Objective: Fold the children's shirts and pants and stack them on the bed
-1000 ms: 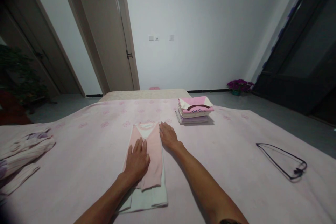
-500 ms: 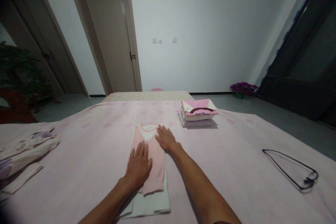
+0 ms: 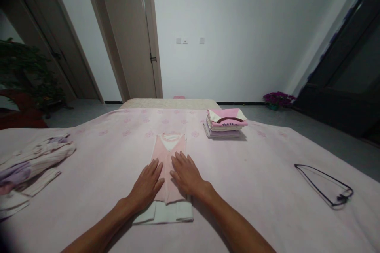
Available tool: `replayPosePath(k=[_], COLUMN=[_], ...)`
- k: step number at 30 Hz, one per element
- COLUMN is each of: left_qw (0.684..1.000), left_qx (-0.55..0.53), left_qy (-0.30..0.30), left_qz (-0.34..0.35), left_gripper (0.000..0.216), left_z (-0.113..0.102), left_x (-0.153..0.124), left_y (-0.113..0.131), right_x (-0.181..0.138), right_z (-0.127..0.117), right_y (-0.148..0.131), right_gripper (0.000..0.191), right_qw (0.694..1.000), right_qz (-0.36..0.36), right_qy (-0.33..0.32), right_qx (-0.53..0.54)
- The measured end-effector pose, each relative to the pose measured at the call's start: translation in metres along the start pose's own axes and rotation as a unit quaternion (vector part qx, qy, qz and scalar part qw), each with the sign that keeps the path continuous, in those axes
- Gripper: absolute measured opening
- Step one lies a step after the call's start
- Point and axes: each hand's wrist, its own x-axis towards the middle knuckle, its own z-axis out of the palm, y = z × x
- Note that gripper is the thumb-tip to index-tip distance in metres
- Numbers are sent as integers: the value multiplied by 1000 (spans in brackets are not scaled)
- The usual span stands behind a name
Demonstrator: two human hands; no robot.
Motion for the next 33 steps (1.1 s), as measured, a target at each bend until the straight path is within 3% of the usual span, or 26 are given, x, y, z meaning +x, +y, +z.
replayPosePath(k=[7, 17, 23, 27, 30, 33], left_qw=[1000, 998, 988, 985, 979, 971], left_qx=[4, -17, -53, -97, -124, -157], left_qy=[20, 66, 133, 133, 79, 16], left_qz=[8, 4, 54, -45, -140, -182], left_gripper=[57, 50, 41, 34, 31, 27], left_z=[1, 1, -18, -35, -39, -38], left_x=[-18, -22, -12, 20, 46, 64], left_y=[-8, -7, 9, 19, 17, 8], right_x=[-14, -15, -16, -15, -15, -15], right_z=[15, 9, 6, 8, 10, 12], right_y=[-7, -5, -6, -4, -1, 1], right_gripper=[59, 45, 39, 36, 34, 34], right_qw=[1000, 998, 996, 994, 992, 989], right_qz=[26, 17, 12, 9, 5, 9], right_qy=[-9, 27, 55, 71, 84, 98], right_qx=[-6, 44, 64, 80, 91, 109])
